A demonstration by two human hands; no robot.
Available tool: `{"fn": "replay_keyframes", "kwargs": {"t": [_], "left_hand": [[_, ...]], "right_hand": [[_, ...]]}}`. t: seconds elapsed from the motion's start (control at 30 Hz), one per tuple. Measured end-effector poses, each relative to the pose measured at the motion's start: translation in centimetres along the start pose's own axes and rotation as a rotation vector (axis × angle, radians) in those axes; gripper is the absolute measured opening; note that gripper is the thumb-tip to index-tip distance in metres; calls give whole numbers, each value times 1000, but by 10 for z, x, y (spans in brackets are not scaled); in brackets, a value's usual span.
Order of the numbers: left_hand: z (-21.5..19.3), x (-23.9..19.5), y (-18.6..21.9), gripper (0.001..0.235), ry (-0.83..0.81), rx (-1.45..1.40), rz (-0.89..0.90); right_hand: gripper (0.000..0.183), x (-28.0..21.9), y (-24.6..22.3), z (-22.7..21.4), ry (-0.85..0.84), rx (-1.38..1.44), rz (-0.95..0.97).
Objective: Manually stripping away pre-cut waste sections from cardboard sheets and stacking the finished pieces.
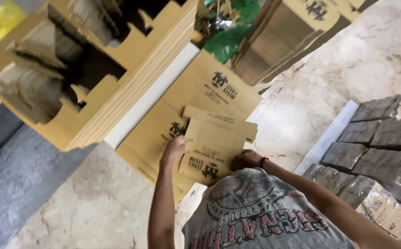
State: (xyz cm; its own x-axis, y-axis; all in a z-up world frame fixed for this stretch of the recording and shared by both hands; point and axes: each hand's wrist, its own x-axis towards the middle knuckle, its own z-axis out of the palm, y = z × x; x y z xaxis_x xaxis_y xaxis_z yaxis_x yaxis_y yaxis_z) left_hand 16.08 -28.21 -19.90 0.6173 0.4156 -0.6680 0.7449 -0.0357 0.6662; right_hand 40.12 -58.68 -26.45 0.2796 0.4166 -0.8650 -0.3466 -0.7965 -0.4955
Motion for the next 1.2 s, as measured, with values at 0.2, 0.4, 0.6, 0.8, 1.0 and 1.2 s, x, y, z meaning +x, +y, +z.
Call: {"fn": "replay_keyframes", "kwargs": {"t": [0.2, 0.4, 0.6, 0.8, 1.0, 1.2], "left_hand": [[-1, -38, 33, 49, 143, -152, -125], [-18, -97, 147, 46, 365, -110, 16], [-31, -29, 291, 43, 357, -20, 157], [-32, 72, 534, 24, 462, 164, 801], [-32, 203, 682, 44, 301, 268, 579], [-18, 284, 665, 93, -57, 781, 336]], "right_hand": [[45, -3, -37, -5, 23, -218, -98], [40, -82, -128, -28, 133, -191, -290], [31, -114, -210, -120, 323, 232, -477], [21, -76, -302, -326, 596, 431, -815], [9, -118, -402, -430, 580, 332, -731], [74, -114, -403, -437, 644, -507, -397]]}}
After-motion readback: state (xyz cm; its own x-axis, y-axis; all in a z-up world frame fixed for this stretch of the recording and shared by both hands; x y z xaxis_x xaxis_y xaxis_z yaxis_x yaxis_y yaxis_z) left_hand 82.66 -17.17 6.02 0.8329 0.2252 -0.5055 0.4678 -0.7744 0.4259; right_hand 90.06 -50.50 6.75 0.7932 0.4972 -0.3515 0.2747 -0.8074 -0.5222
